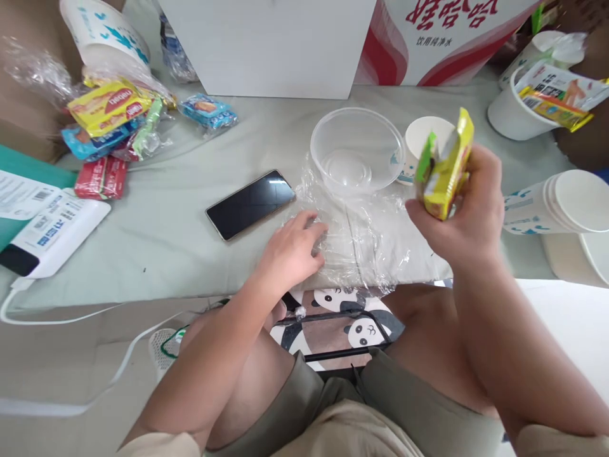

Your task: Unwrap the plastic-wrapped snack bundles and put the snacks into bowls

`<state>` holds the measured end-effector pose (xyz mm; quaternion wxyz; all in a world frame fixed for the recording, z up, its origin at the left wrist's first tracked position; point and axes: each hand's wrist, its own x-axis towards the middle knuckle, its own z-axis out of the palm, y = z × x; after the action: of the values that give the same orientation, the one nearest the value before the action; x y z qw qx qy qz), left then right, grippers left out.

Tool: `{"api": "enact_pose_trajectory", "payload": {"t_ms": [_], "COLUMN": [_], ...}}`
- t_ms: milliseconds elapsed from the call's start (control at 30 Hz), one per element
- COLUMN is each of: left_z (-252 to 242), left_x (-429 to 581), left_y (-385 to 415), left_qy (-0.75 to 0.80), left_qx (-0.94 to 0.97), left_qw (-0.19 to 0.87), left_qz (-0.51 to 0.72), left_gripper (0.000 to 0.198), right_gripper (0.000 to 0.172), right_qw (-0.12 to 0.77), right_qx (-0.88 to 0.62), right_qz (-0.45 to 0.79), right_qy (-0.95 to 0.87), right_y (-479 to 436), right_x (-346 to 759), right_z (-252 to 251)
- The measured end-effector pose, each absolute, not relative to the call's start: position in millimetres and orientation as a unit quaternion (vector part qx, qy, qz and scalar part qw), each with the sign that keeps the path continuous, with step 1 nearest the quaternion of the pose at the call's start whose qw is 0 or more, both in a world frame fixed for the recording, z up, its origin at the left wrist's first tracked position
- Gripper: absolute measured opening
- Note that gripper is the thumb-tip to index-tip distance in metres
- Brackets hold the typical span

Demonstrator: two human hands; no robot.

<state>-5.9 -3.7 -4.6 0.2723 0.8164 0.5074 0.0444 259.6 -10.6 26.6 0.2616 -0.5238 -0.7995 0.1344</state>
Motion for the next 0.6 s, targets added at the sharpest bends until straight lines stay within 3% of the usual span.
{"api": "enact_pose_trajectory", "payload": {"t_ms": [167, 267, 367, 433, 467, 567, 600], "left_z": [-4, -3, 1, 5, 7, 8, 7], "left_x": [-10, -11, -11, -12, -14, -26, -32], "left_y": [-4, -4, -3, 0, 2, 12, 15], "left_qy": [0.489, 0.482, 0.494, 0.511, 0.521, 0.563, 0.587], "left_qx": [0.828, 0.830, 0.811, 0.786, 0.773, 0.744, 0.735], "left_qw": [0.272, 0.279, 0.300, 0.306, 0.299, 0.229, 0.198], "left_qz": [0.029, 0.032, 0.088, 0.165, 0.207, 0.278, 0.276], "left_gripper": [0.053, 0.053, 0.043, 0.032, 0.027, 0.019, 0.021], "right_gripper": [0.070, 0.067, 0.082, 0.086, 0.080, 0.029, 0.019], "right_qw": [0.252, 0.199, 0.114, 0.103, 0.123, 0.253, 0.286], "right_qx": [-0.525, -0.558, -0.611, -0.635, -0.638, -0.566, -0.546], "right_qz": [0.098, 0.080, 0.091, 0.081, 0.063, 0.019, 0.024], "right_qy": [-0.807, -0.802, -0.778, -0.761, -0.758, -0.784, -0.787], "right_y": [75, 115, 120, 101, 87, 31, 12], "right_x": [252, 247, 237, 230, 226, 217, 215], "right_z": [29, 28, 40, 54, 61, 66, 61]}}
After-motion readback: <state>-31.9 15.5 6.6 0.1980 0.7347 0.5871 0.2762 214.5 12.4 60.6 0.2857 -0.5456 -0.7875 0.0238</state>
